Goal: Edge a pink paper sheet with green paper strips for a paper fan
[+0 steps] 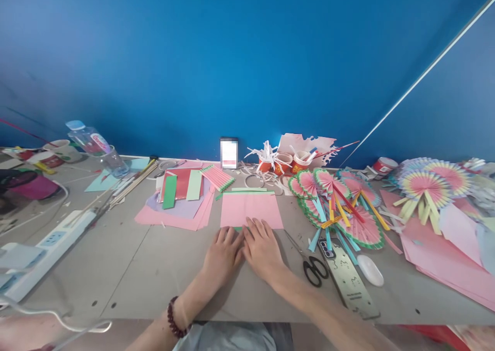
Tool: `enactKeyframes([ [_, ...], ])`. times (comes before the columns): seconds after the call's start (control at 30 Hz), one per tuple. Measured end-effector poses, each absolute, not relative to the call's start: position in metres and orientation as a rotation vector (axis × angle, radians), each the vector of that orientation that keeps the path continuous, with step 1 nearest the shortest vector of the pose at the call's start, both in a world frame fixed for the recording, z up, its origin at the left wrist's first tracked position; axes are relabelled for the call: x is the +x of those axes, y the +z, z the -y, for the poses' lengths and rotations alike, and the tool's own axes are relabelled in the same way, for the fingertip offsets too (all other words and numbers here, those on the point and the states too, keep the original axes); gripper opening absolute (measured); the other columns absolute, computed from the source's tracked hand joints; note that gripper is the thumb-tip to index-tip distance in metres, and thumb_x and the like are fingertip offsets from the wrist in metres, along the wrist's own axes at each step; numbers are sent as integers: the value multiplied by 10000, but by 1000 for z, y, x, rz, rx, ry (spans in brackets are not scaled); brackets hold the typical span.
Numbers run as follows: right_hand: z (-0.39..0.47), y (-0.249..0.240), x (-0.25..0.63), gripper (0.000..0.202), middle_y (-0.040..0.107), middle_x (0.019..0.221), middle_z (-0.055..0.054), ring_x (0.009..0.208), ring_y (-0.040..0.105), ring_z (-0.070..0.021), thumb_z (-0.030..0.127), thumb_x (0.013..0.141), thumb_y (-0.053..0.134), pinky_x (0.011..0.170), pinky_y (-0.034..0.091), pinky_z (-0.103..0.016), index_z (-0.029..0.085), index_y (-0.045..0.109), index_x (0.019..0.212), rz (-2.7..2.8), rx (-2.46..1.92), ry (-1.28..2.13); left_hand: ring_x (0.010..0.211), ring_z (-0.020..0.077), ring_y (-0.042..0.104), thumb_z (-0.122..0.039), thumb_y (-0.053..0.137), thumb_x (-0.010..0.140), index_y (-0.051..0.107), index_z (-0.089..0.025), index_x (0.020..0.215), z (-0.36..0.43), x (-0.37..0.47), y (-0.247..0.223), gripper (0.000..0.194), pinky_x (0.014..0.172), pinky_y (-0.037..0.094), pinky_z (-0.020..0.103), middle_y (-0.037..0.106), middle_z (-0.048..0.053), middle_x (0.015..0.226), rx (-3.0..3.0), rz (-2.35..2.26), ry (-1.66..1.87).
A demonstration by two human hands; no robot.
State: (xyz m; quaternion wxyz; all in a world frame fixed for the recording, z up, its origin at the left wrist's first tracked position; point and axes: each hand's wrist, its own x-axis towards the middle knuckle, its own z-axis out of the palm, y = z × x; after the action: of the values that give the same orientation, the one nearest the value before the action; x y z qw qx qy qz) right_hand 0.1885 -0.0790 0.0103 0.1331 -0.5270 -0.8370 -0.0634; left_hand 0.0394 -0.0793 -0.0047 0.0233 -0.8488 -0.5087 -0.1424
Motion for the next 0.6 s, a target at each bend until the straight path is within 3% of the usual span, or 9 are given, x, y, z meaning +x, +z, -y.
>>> enactKeyframes([
  [0.23,87,6,202,402,385,1444,-72,1324,313,-259,279,901,416,1104,185,-468,196,541,1274,2357,-1695,-245,1084,265,458,-236,467,863,449,-239,1317,80,38,-3,454,908,406,415,537,87,1118,-2621,1593,-475],
  [0.6,94,5,218,363,557,1289,-89,1229,434,-270,213,864,445,1070,258,-482,198,610,1188,2191,-1842,-296,1111,255,464,-234,434,877,431,-183,1333,82,35,-3,459,955,389,413,543,96,1155,-2620,1595,-517],
])
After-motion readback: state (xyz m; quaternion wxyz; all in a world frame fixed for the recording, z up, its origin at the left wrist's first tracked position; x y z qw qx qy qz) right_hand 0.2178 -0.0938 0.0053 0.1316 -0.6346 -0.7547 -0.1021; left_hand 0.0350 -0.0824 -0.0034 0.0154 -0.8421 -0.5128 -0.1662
